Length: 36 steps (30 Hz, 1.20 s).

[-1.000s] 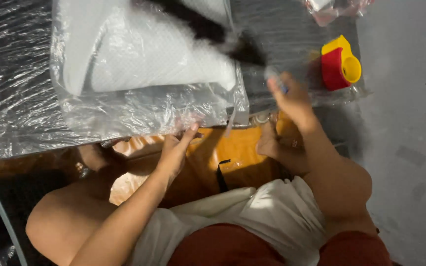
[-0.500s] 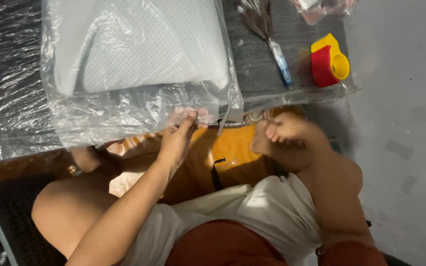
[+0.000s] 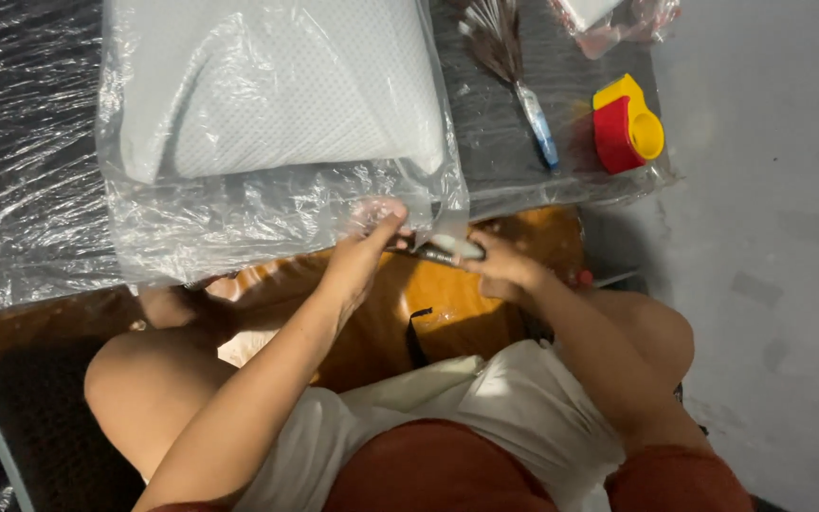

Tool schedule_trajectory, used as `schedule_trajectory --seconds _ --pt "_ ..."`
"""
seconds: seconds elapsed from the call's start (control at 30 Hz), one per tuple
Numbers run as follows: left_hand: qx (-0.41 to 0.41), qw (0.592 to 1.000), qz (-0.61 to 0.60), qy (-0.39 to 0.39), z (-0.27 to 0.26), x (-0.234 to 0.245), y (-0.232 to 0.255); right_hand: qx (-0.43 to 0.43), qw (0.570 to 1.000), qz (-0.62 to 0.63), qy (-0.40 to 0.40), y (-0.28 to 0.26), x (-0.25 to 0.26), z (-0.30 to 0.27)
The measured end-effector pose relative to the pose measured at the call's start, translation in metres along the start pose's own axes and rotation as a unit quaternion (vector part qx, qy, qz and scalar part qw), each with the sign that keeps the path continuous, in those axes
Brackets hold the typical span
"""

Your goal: A person is vacuum sealing a white pillow by placing it inside a plastic bag and using a vacuum hose to remove the air.

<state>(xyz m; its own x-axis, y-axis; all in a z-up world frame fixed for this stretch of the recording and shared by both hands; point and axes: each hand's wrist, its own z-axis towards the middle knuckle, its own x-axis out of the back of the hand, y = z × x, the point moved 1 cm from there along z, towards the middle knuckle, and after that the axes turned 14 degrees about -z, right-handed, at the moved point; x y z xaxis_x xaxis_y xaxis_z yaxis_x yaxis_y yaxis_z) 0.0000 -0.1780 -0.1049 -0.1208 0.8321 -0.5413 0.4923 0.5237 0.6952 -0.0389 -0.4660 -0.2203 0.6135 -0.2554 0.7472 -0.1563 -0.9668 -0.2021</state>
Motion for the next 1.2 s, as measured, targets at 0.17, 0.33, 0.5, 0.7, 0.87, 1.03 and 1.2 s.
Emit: schedule_trajectory --seconds 0.17,0.33,0.5,0.7,0.87,1.03,1.2 --pt "0.067 0.993 0.065 0.075 -0.002 -0.01 0.013 0.025 0.988 -0.125 -0.086 -0.028 -0.015 -0.047" --pt "0.045 0.996 0.017 0.073 -0.002 -0.005 0.009 0.096 0.991 -0.088 -0.036 -0.086 0.036 -0.134" --pt "0.039 0.996 0.039 0.075 0.003 -0.004 0.005 0.219 0.942 0.238 0.087 -0.087 0.061 -0.15" --pt "0.042 0.971 0.228 0.051 0.011 0.002 -0.005 0.257 0.912 0.255 0.192 -0.082 0.062 -0.131" --pt "0.057 0.952 0.299 0.014 -0.022 -0.026 0.044 0.282 0.908 0.247 0.19 -0.087 0.069 -0.128" --pt "-0.006 0.963 0.269 0.027 -0.021 -0.027 0.037 0.273 0.908 0.249 0.196 -0.084 0.067 -0.121" --pt "-0.078 0.964 0.251 0.027 -0.01 -0.018 0.02 0.257 0.915 0.263 0.166 -0.086 0.067 -0.122"
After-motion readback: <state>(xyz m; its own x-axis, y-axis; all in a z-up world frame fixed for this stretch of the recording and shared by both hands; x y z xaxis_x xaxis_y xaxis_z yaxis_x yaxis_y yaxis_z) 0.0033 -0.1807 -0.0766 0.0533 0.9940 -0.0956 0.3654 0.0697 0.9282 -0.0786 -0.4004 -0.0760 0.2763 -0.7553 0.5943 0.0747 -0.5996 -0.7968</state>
